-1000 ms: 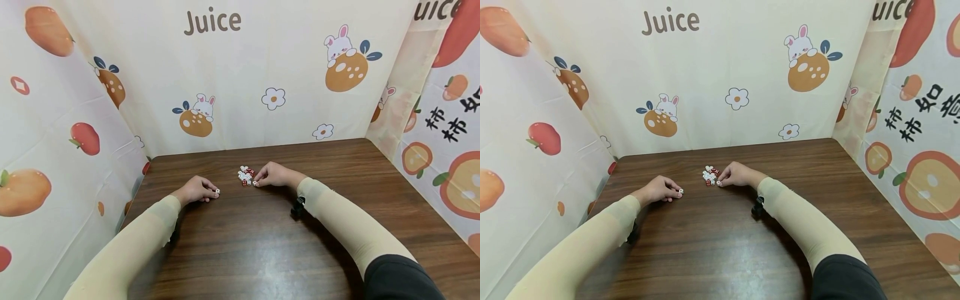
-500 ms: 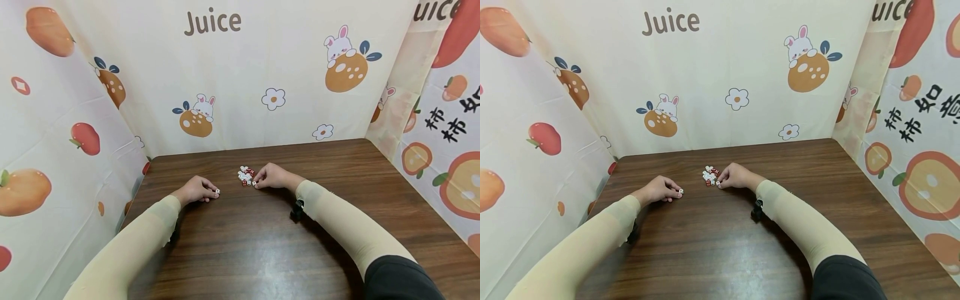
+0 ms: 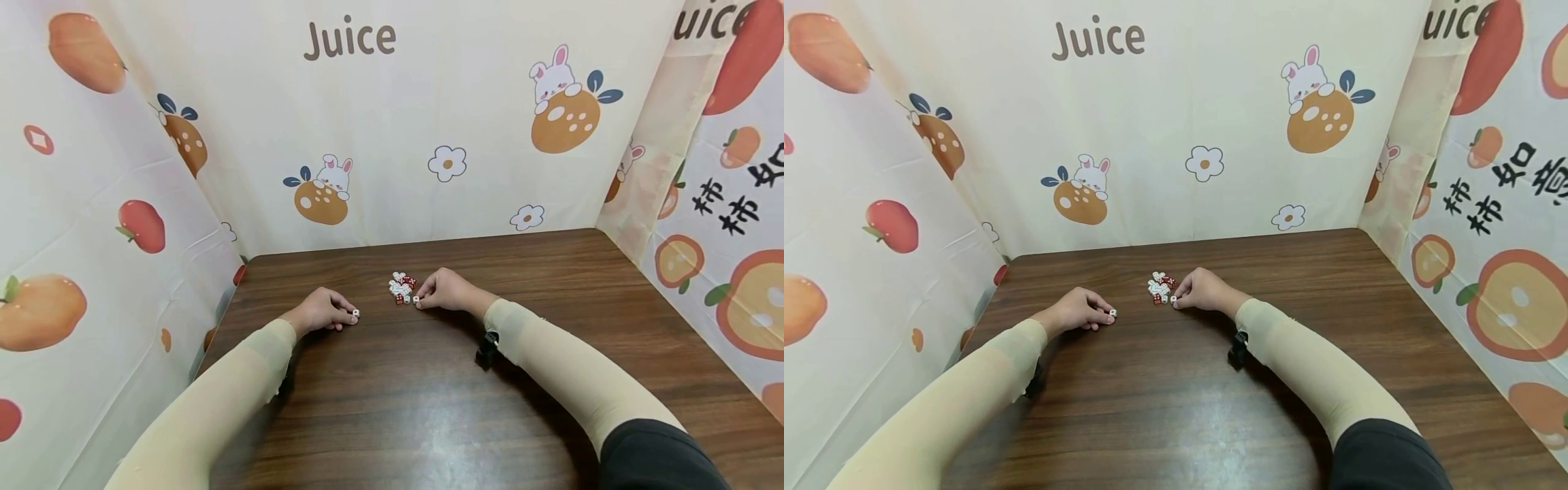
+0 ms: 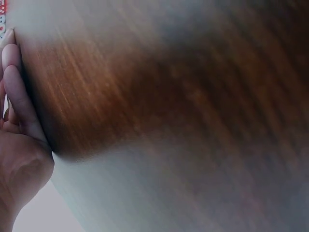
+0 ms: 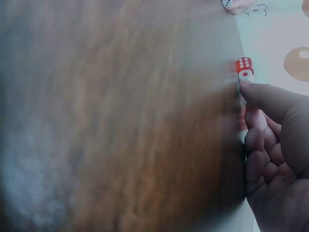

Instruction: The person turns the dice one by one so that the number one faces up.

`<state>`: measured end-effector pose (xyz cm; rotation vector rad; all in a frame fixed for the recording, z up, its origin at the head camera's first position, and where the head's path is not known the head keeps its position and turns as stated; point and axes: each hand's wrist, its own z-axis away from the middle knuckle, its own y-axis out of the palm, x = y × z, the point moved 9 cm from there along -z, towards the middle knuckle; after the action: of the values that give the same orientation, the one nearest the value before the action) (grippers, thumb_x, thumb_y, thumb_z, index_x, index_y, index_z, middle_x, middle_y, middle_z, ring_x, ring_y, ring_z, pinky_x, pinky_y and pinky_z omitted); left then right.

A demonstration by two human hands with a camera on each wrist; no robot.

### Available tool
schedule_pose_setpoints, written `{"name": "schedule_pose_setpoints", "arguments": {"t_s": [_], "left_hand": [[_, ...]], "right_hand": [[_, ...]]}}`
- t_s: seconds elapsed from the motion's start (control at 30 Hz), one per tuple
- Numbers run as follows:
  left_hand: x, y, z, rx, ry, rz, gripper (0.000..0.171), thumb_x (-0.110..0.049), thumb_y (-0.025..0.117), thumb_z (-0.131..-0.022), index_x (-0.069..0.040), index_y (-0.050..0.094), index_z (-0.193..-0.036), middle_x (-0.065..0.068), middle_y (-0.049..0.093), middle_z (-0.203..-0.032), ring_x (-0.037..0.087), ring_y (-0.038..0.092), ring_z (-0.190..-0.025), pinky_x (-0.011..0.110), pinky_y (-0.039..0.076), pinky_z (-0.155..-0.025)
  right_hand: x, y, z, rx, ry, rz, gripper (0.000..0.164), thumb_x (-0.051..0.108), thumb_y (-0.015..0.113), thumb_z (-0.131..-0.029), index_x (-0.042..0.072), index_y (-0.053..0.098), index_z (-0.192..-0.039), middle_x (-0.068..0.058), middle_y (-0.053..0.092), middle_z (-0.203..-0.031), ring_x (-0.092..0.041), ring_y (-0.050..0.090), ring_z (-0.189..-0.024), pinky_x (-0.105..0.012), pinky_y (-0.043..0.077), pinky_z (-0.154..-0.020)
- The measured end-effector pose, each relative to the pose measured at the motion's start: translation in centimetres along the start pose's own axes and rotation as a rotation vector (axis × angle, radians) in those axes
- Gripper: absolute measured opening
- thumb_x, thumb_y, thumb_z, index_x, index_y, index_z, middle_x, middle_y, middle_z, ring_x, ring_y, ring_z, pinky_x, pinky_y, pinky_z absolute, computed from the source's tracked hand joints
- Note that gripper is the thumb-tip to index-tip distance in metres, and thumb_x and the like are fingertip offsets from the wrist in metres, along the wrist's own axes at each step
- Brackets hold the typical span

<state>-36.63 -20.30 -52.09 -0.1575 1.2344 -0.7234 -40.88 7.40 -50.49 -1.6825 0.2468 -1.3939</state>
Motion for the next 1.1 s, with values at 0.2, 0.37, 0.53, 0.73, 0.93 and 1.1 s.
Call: {"name": "schedule_pose_setpoints", "arguments": {"t_s": [0.2,0.37,0.53,0.73,0.93,1.1], "left_hand": [[0.1,0.2,0.0,0.002,0.003,-0.013,0.022,-0.020,0.092,-0.085,-0.010,0.084,-0.103,0.002,0.079,-0.091,0.010,0.067,-0.063,0.026,0.057,-0.060],[-0.1,0.2,-0.2,-0.002,0.027,-0.023,0.025,-0.020,0.092,-0.085,-0.008,0.083,-0.105,0.001,0.079,-0.089,0.009,0.066,-0.062,0.025,0.056,-0.059],[-0.2,0.4,-0.2,0.006,0.038,-0.021,0.027,-0.019,0.091,-0.085,-0.007,0.082,-0.107,0.002,0.079,-0.088,0.009,0.066,-0.063,0.026,0.056,-0.060],[0.0,0.2,-0.3,-0.005,0.034,-0.031,0.024,-0.021,0.093,-0.084,-0.011,0.084,-0.104,0.000,0.078,-0.088,0.010,0.067,-0.064,0.026,0.057,-0.060],[0.0,0.1,-0.3,-0.002,0.038,-0.033,0.024,-0.022,0.093,-0.083,-0.011,0.084,-0.103,-0.001,0.078,-0.087,0.010,0.067,-0.064,0.027,0.057,-0.060],[-0.1,0.1,-0.2,0.000,0.029,-0.036,0.024,-0.022,0.093,-0.083,-0.012,0.084,-0.103,-0.001,0.078,-0.087,0.009,0.067,-0.064,0.026,0.057,-0.060]], "right_hand": [[1.1,0.2,0.5,-0.013,-0.031,-0.034,0.008,0.025,0.090,-0.083,0.019,0.085,-0.086,0.010,0.073,-0.072,-0.004,0.057,-0.066,-0.023,0.049,-0.064],[2.8,0.9,0.7,-0.030,-0.077,-0.036,0.009,0.025,0.090,-0.083,0.018,0.084,-0.085,0.011,0.069,-0.069,-0.003,0.055,-0.065,-0.021,0.047,-0.064],[4.5,2.4,0.6,-0.027,-0.103,-0.040,0.008,0.025,0.090,-0.084,0.019,0.084,-0.084,0.012,0.068,-0.067,-0.001,0.056,-0.061,-0.020,0.048,-0.062],[5.7,4.2,-0.1,-0.018,-0.075,-0.079,0.007,0.027,0.089,-0.086,0.022,0.085,-0.086,0.011,0.065,-0.062,-0.004,0.058,-0.052,-0.022,0.050,-0.055],[6.5,5.6,-0.8,-0.010,-0.031,-0.122,0.005,0.023,0.088,-0.088,0.019,0.085,-0.087,0.008,0.065,-0.059,-0.006,0.056,-0.046,-0.022,0.048,-0.048],[7.4,6.6,-1.1,-0.005,-0.018,-0.126,0.006,0.022,0.088,-0.088,0.017,0.085,-0.088,0.007,0.065,-0.058,-0.006,0.055,-0.044,-0.021,0.046,-0.046]]}}
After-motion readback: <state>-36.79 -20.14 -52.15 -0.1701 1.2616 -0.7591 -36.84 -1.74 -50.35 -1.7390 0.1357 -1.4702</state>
